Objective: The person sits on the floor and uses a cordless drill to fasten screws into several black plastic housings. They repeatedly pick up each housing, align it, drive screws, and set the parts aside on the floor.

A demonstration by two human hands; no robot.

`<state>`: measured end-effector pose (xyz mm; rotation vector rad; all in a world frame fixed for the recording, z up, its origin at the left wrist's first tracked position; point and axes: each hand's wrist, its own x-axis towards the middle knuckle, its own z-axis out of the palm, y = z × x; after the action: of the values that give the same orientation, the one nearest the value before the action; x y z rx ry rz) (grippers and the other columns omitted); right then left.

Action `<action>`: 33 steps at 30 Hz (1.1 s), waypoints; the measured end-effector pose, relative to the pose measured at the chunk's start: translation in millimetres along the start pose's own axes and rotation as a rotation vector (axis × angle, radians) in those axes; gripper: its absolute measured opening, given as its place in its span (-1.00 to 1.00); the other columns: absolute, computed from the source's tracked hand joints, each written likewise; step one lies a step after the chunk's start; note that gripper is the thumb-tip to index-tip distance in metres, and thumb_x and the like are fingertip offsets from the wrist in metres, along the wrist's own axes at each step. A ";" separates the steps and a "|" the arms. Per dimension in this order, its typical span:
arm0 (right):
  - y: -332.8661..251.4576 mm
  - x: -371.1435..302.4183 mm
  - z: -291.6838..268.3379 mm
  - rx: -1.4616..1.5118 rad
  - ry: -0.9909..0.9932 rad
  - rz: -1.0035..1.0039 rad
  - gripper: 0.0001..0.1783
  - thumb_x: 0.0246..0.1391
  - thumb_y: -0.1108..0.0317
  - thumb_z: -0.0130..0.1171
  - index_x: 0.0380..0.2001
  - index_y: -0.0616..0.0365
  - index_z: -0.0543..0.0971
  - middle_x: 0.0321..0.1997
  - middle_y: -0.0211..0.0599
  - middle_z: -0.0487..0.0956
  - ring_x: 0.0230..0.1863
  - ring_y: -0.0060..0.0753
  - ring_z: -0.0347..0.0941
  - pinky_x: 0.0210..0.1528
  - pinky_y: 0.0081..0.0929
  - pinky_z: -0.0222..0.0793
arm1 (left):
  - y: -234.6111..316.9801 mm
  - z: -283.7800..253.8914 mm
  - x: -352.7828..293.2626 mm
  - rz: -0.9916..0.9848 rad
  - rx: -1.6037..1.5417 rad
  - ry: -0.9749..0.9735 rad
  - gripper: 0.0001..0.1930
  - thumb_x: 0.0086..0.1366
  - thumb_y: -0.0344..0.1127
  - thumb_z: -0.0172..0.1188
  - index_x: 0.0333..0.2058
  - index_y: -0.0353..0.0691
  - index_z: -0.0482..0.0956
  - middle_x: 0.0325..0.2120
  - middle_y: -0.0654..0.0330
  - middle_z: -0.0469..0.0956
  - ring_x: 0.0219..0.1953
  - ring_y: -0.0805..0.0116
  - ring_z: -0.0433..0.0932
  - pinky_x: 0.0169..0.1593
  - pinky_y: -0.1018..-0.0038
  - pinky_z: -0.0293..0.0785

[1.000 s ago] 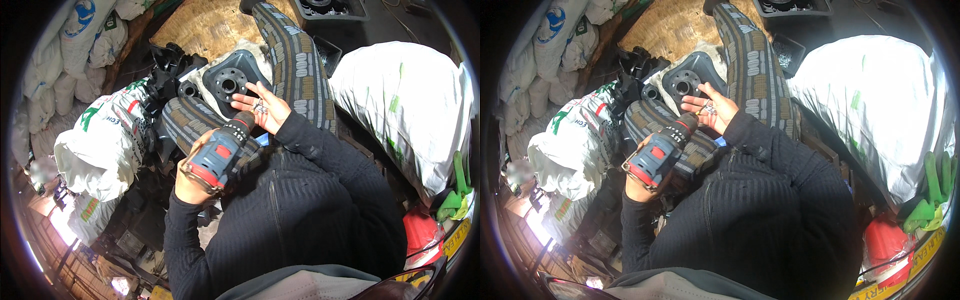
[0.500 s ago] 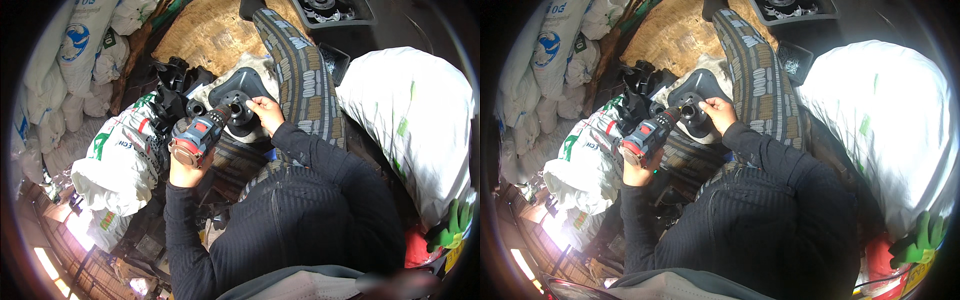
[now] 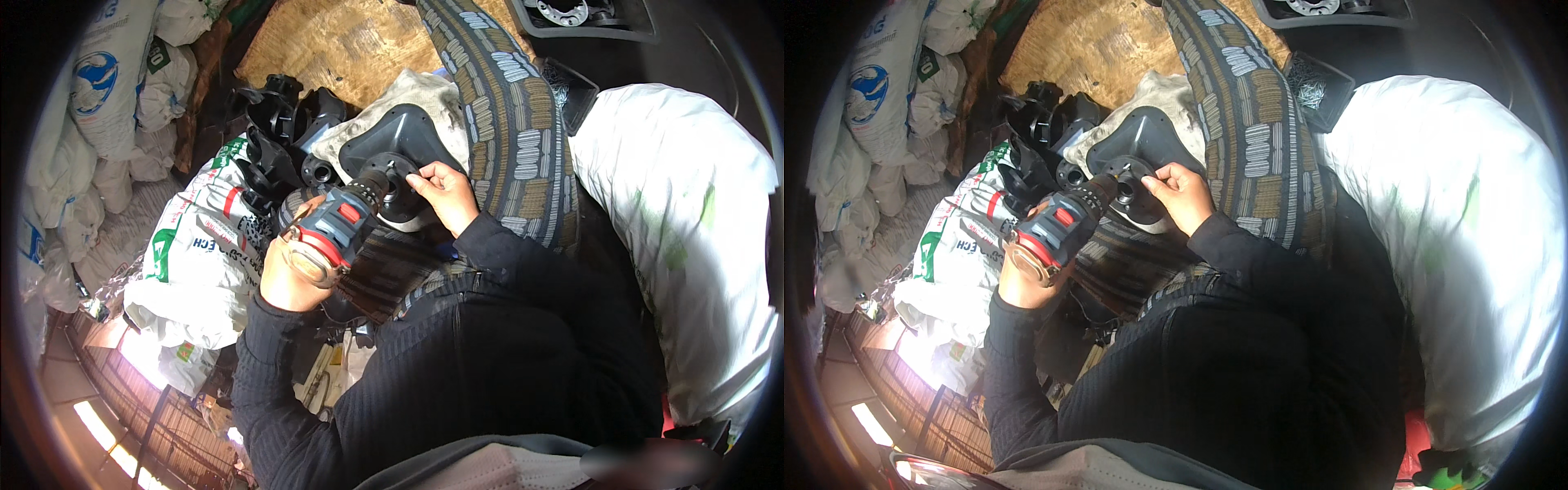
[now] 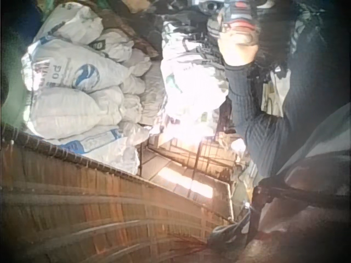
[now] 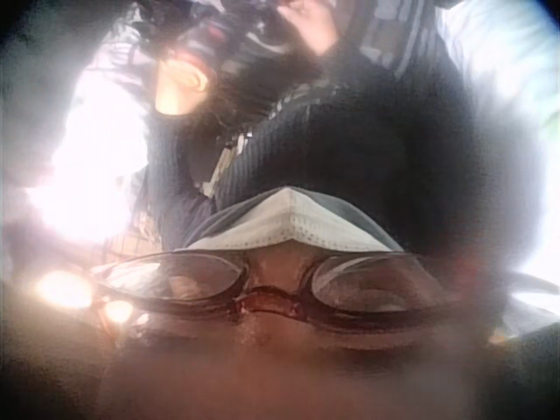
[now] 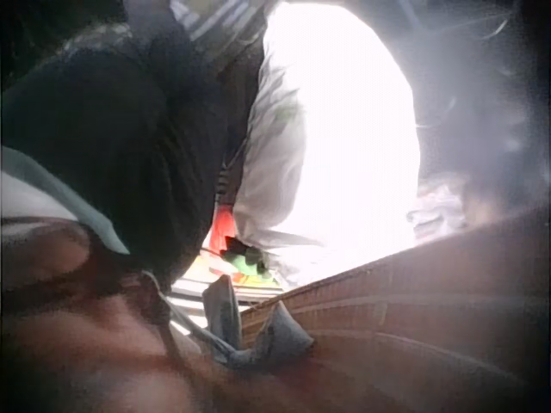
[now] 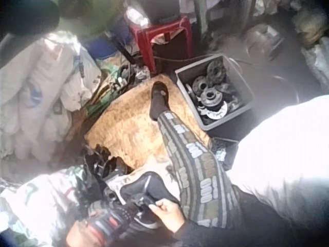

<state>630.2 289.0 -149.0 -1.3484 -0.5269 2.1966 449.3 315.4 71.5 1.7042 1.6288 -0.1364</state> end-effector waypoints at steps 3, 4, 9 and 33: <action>-2.1 -1.3 -4.5 -0.067 -0.038 0.039 -0.86 0.16 0.38 0.22 -0.30 0.21 0.50 -0.44 -0.56 0.52 -0.40 -0.82 0.34 -0.32 -0.76 0.25 | -5.5 2.4 5.9 0.061 0.161 -0.066 -0.45 -0.09 -0.26 0.37 -0.04 -0.18 0.51 -0.03 0.11 0.49 -0.15 0.17 0.61 -0.18 0.39 0.58; -3.4 -1.8 -5.3 -0.067 -0.045 0.043 -0.87 0.17 0.39 0.21 -0.30 0.21 0.50 -0.44 -0.56 0.51 -0.40 -0.83 0.34 -0.32 -0.76 0.25 | -7.4 3.1 9.3 0.085 0.163 -0.057 -0.45 -0.09 -0.26 0.37 -0.04 -0.18 0.51 -0.02 0.12 0.49 -0.16 0.17 0.62 -0.19 0.39 0.58; -7.6 -4.5 -3.6 -0.005 -0.065 0.037 -0.89 0.18 0.42 0.19 -0.30 0.21 0.49 -0.44 -0.59 0.49 -0.40 -0.84 0.33 -0.33 -0.76 0.24 | -11.7 7.1 9.2 0.043 0.058 -0.057 -0.44 -0.12 -0.25 0.41 -0.06 -0.18 0.51 0.00 0.15 0.46 -0.24 0.14 0.63 -0.21 0.36 0.59; -132.4 191.4 137.3 -1.139 0.081 -0.745 -0.54 -0.16 -0.06 0.35 -0.50 0.16 0.60 -0.54 -0.17 0.59 -0.43 -0.18 0.55 -0.30 -0.31 0.43 | -55.5 115.9 -178.2 0.028 -0.495 0.112 -0.32 -0.02 -0.34 0.35 0.16 -0.21 0.40 0.05 0.03 0.45 0.09 0.05 0.40 0.20 0.26 0.28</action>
<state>462.5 500.9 -149.6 -1.3318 -2.0372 1.1608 415.5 98.4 64.5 1.3676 1.5558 0.3548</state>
